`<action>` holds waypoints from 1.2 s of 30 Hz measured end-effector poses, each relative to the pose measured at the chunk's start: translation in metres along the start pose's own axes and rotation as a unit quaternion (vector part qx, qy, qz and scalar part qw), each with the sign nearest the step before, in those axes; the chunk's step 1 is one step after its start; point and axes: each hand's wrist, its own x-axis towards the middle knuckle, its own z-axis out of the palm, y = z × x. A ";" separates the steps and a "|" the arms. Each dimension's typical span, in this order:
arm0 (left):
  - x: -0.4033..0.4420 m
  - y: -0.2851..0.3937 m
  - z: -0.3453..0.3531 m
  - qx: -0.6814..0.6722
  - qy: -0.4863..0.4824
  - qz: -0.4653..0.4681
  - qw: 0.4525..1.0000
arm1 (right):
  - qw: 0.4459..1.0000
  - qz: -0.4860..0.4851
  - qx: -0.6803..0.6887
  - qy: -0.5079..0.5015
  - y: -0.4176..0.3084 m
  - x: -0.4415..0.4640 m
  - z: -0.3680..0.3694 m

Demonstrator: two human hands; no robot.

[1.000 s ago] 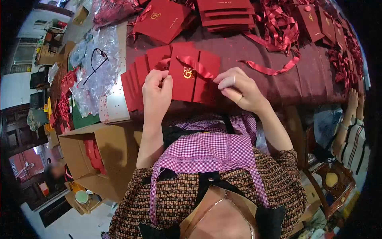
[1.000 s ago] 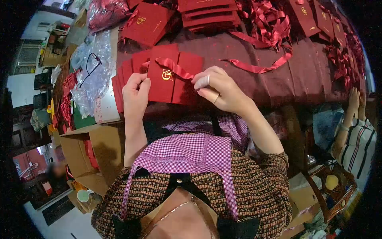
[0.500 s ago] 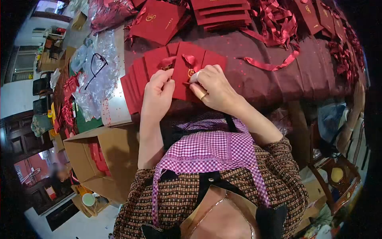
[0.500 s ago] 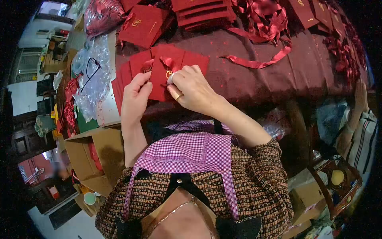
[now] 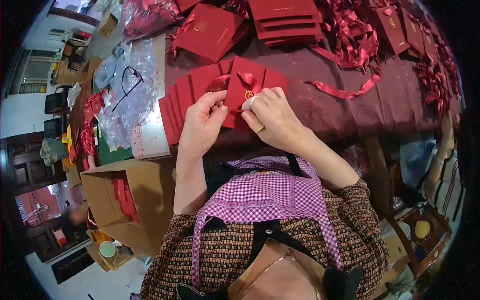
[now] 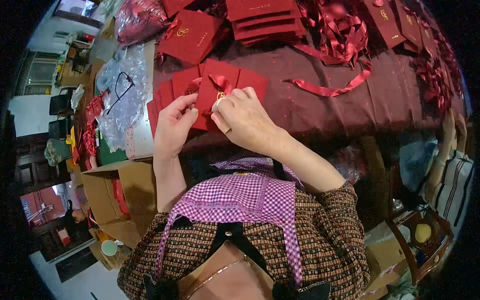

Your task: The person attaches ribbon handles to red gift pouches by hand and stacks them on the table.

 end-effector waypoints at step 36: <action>-0.017 0.014 0.000 0.049 0.022 0.000 0.999 | 0.978 0.075 -0.024 -0.192 -0.016 0.037 -0.017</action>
